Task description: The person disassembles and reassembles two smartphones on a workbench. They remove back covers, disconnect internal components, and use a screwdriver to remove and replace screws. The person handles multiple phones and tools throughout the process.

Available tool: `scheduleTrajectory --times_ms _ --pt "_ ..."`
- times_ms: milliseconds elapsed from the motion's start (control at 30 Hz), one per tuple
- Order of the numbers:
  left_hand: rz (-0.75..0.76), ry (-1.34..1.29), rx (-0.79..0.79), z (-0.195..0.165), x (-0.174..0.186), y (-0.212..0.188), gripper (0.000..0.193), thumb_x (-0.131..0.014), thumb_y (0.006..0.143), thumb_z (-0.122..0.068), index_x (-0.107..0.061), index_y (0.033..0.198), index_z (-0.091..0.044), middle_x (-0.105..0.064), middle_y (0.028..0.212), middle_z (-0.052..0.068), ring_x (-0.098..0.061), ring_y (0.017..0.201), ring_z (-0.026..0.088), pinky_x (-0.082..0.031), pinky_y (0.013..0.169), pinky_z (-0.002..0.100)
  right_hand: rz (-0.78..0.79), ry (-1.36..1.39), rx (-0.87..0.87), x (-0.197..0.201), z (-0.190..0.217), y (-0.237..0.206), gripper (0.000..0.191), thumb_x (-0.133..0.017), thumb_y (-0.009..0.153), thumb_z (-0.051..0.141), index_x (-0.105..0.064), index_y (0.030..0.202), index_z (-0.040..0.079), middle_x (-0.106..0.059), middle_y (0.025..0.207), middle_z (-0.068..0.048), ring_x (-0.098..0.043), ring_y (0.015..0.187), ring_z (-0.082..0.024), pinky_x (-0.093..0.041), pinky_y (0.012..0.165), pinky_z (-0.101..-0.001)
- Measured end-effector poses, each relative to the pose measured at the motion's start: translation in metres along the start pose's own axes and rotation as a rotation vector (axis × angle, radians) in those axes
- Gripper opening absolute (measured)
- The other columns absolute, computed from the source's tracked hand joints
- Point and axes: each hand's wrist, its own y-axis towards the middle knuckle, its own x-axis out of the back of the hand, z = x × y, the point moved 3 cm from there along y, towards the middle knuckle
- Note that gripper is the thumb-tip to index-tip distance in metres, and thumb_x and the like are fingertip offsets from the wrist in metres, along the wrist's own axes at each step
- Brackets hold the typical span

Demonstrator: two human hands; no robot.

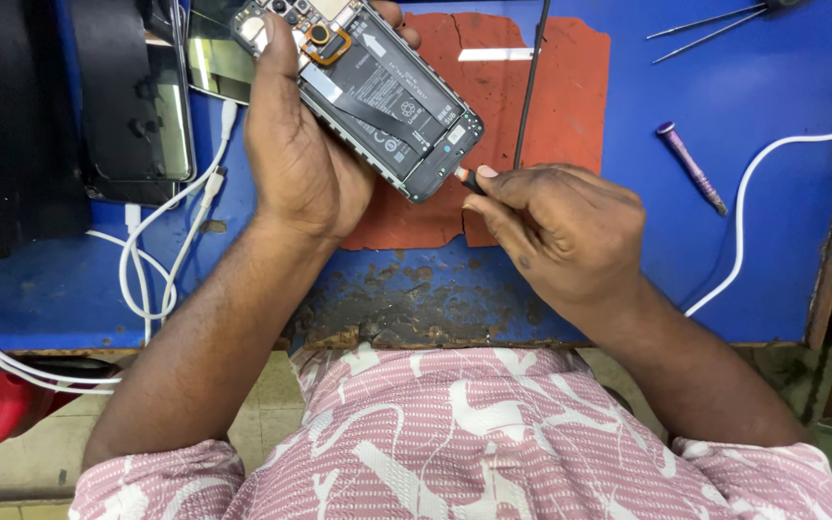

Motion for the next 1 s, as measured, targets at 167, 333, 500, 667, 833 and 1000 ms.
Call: scheduleTrajectory --times_ms 167,333,500,667,833,1000 --pt "0.01 0.039 -0.039 -0.001 -0.005 -0.003 0.055 -0.037 0.118 -0.046 -0.057 0.135 0.002 -0.068 0.126 0.018 -0.066 0.123 0.03 -0.056 0.109 0.044 -0.01 -0.07 0.04 -0.001 0.0 0.001 0.023 -0.089 0.093 0.006 -0.067 0.091 -0.001 -0.075 0.092 -0.015 -0.075 0.081 -0.023 -0.057 0.068 -0.0323" --pt "0.007 0.102 -0.104 0.003 -0.011 -0.008 0.052 -0.037 0.119 -0.044 -0.053 0.137 0.002 -0.066 0.128 0.019 -0.068 0.123 0.033 -0.058 0.107 0.046 -0.003 -0.105 0.067 -0.003 0.002 0.0 0.021 -0.087 0.094 0.004 -0.066 0.092 -0.001 -0.075 0.094 -0.015 -0.076 0.087 -0.025 -0.06 0.076 -0.0348" --pt "0.015 0.124 -0.146 0.005 -0.011 -0.012 0.05 -0.039 0.121 -0.043 -0.052 0.138 0.002 -0.064 0.131 0.018 -0.066 0.122 0.032 -0.057 0.108 0.045 -0.018 -0.117 0.089 -0.006 0.001 -0.002 0.022 -0.088 0.091 0.003 -0.068 0.091 -0.003 -0.073 0.089 -0.016 -0.075 0.083 -0.026 -0.059 0.071 -0.0348" --pt "0.022 0.078 -0.103 0.007 -0.012 -0.013 0.052 -0.038 0.12 -0.045 -0.049 0.141 0.002 -0.062 0.133 0.018 -0.063 0.123 0.031 -0.056 0.111 0.047 -0.03 -0.096 0.09 -0.007 -0.001 -0.005 0.022 -0.088 0.092 0.002 -0.067 0.091 -0.002 -0.073 0.088 -0.015 -0.075 0.083 -0.025 -0.06 0.073 -0.0348" --pt "0.111 0.059 -0.072 0.005 -0.02 -0.01 0.054 -0.043 0.116 -0.046 -0.042 0.147 -0.002 -0.058 0.138 0.018 -0.062 0.133 0.031 -0.055 0.117 0.049 0.07 -0.094 -0.04 0.007 -0.003 0.004 0.024 -0.091 0.088 0.01 -0.071 0.094 -0.002 -0.075 0.088 -0.015 -0.073 0.073 -0.024 -0.055 0.063 -0.0336" --pt "0.2 0.091 -0.07 0.006 -0.029 -0.016 0.06 -0.049 0.118 -0.049 -0.026 0.159 -0.012 -0.054 0.138 0.016 -0.053 0.132 0.024 -0.049 0.114 0.044 0.029 -0.125 -0.083 0.042 -0.001 0.021 0.033 -0.089 0.094 0.02 -0.071 0.112 -0.001 -0.075 0.11 -0.016 -0.077 0.095 -0.028 -0.061 0.086 -0.0336"
